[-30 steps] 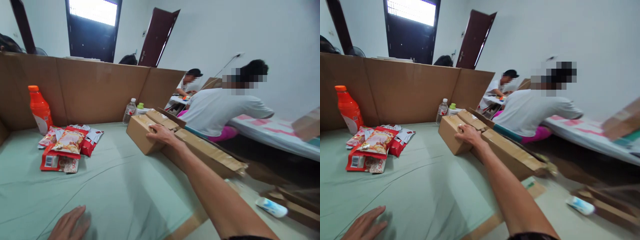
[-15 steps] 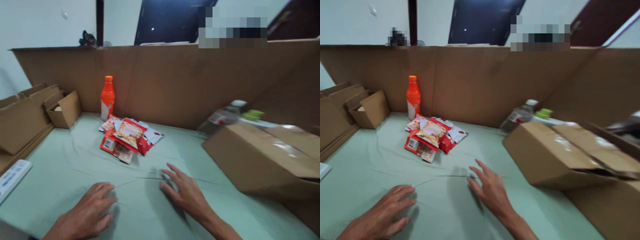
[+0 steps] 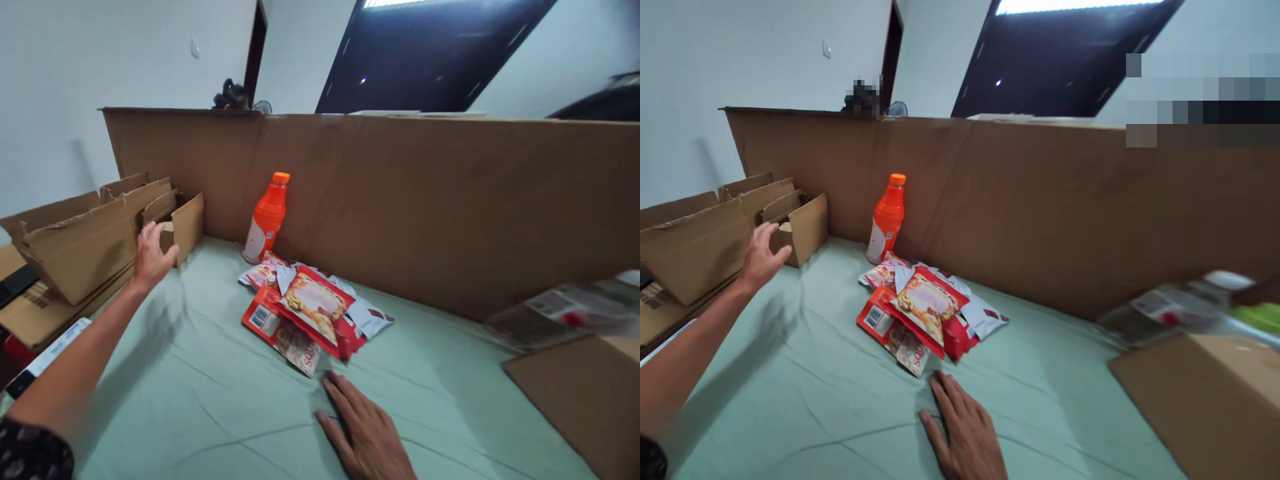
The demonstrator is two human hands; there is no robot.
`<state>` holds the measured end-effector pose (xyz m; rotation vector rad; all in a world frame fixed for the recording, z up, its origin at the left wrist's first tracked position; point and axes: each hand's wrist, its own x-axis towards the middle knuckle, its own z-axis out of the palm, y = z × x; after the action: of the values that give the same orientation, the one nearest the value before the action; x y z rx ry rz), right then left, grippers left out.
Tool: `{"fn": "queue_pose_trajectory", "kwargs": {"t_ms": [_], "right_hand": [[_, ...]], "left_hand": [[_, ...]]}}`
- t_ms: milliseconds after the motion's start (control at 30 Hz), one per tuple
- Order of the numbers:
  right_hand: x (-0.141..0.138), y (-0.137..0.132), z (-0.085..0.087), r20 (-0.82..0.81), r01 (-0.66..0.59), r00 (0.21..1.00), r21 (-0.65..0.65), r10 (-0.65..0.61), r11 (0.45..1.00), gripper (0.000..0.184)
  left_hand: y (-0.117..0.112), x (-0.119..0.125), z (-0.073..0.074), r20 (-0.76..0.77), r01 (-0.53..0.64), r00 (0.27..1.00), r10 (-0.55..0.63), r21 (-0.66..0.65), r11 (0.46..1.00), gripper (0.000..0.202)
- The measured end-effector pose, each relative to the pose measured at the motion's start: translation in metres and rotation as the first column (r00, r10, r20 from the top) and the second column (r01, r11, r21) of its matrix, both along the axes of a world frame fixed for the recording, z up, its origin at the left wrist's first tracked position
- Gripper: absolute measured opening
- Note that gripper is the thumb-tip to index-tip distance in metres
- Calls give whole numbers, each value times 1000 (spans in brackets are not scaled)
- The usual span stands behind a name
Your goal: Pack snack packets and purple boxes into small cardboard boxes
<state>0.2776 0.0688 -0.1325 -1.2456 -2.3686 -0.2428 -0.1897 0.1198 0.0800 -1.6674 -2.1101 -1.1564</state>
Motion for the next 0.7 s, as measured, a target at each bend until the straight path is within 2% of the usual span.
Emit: {"fn": "queue_pose_trajectory", "kwargs": {"t_ms": [67,133,200,267,367,467,600,700], "right_hand": [[1,-1,1,-14,-3,1000,-12,3,1000,48],[0,-1,4,-12,-10,1000,-15,10,1000,48],[-2,-1,7,0,-14,1000,-9,14,1000,48],[-3,0,8,3,-4,1000,-7,4,1000,47],[-5,1,11,-11,10,1000,-38,-10,999,47],[-8,0,15,-40,7,999,-87,-11,996,47],[-11,1,18,-97,3,995,-146,-18,989,48],[-11,5,22,-227,-31,974,-213,-18,977,49]], "left_hand": [[43,-13,8,38,-83,996,82,29,996,46],[71,-20,12,72,-116,991,114,24,993,40],[81,-22,12,106,-129,986,126,13,992,36],[72,-21,8,143,-147,979,143,19,989,36],[25,-14,-3,208,-171,966,155,60,983,32],[-49,0,-13,275,-131,957,96,111,985,20],[-150,36,-26,369,-36,929,-19,140,989,34],[-206,68,-39,426,63,898,-108,120,991,32]]}}
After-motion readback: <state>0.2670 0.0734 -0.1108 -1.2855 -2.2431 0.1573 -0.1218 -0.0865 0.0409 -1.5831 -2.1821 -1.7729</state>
